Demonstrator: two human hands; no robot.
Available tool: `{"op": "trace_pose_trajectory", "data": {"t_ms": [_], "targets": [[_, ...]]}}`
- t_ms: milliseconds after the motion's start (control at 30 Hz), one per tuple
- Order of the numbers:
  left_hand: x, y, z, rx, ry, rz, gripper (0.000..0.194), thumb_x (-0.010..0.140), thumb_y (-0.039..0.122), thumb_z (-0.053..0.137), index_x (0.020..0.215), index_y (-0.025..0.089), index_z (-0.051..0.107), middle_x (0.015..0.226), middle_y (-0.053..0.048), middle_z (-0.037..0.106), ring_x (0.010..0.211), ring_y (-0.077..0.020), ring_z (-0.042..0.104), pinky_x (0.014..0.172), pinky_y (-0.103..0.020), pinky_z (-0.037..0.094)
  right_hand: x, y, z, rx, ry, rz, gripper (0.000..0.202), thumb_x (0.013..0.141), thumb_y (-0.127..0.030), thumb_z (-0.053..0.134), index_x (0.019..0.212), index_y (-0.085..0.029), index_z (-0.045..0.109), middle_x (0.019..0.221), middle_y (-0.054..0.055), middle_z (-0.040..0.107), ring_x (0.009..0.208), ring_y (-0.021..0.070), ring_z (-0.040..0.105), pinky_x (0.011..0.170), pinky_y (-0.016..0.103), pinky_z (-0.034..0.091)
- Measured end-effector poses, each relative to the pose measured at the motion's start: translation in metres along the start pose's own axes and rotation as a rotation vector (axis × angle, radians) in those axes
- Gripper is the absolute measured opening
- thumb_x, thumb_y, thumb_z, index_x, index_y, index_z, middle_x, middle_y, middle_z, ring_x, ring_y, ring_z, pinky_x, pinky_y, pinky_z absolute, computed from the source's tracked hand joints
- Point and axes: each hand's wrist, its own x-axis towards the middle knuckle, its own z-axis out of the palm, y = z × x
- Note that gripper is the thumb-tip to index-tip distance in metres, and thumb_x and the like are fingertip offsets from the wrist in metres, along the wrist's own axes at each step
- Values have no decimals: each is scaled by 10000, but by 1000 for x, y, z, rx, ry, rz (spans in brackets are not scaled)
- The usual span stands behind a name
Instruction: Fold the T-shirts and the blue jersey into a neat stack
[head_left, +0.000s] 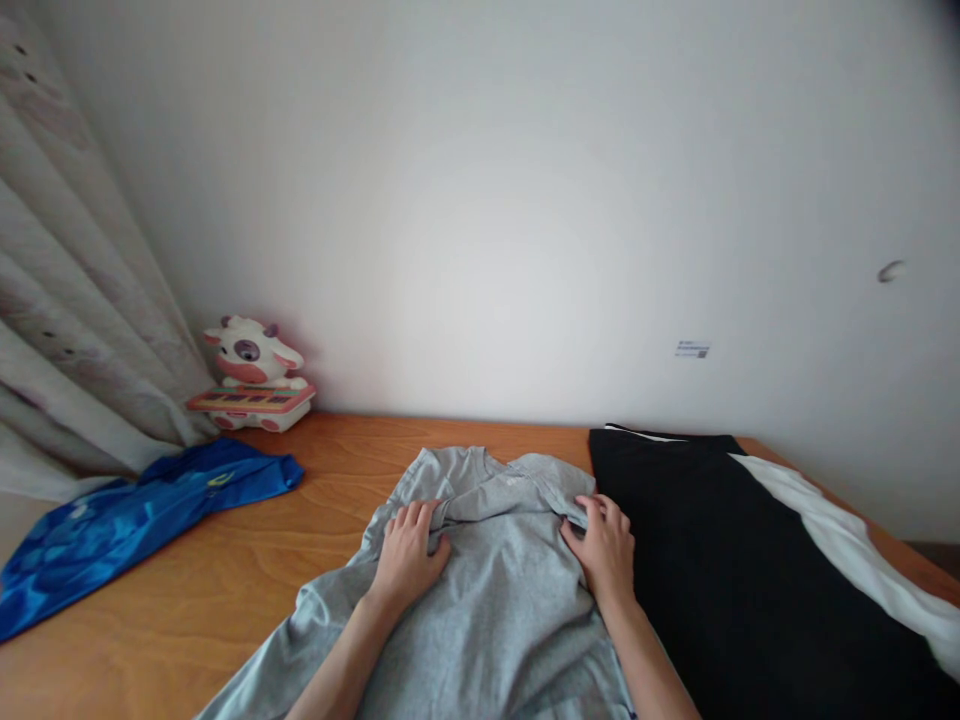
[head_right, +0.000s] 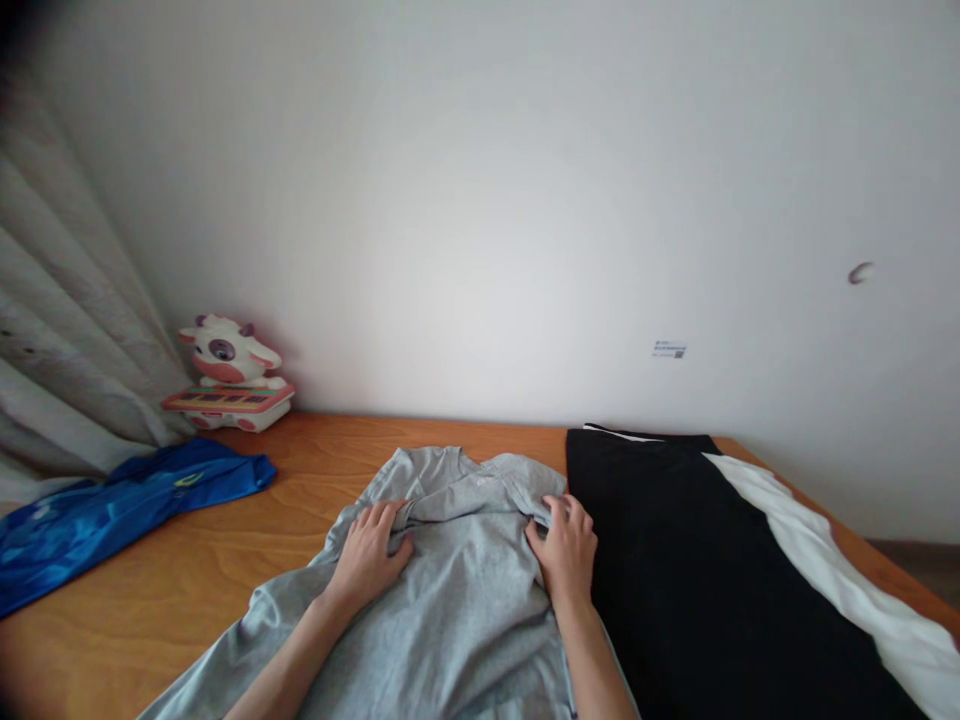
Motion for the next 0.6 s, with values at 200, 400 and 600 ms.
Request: {"op": "trace_pose_trajectory", "data": {"t_ms": [200, 400, 600], "targets": [[2, -8, -3, -198, 66, 26, 337, 985, 341, 445, 1218, 249, 671, 1138, -101, 692, 1076, -293, 632, 986, -461, 492, 6, 9, 4, 82, -24, -78, 295, 945, -337, 517, 1106, -250, 749, 1056, 116, 655, 969, 278, 585, 813, 370, 435], [4, -14, -7, -339, 111, 5, 383, 972, 442, 473, 1161, 258, 751, 1100, -88, 683, 1076, -279, 619, 1012, -445, 486, 0, 9, 0, 175, 139, -75, 345, 961, -405, 492, 1070, -241, 774, 1027, 131, 603, 926, 278, 549, 849, 397, 439], [8, -29, -16, -578, 94, -131, 456, 942, 480, 428, 1133, 236, 762, 1195, -66, 706, 1210, -284, 600, 1117, -424, 425, -2, 4, -11, 403, 62, -100, 494, 1023, -498, 327, 1143, -202, 704, 848, 100, 631, 815, 245, 598, 821, 355, 481]]}}
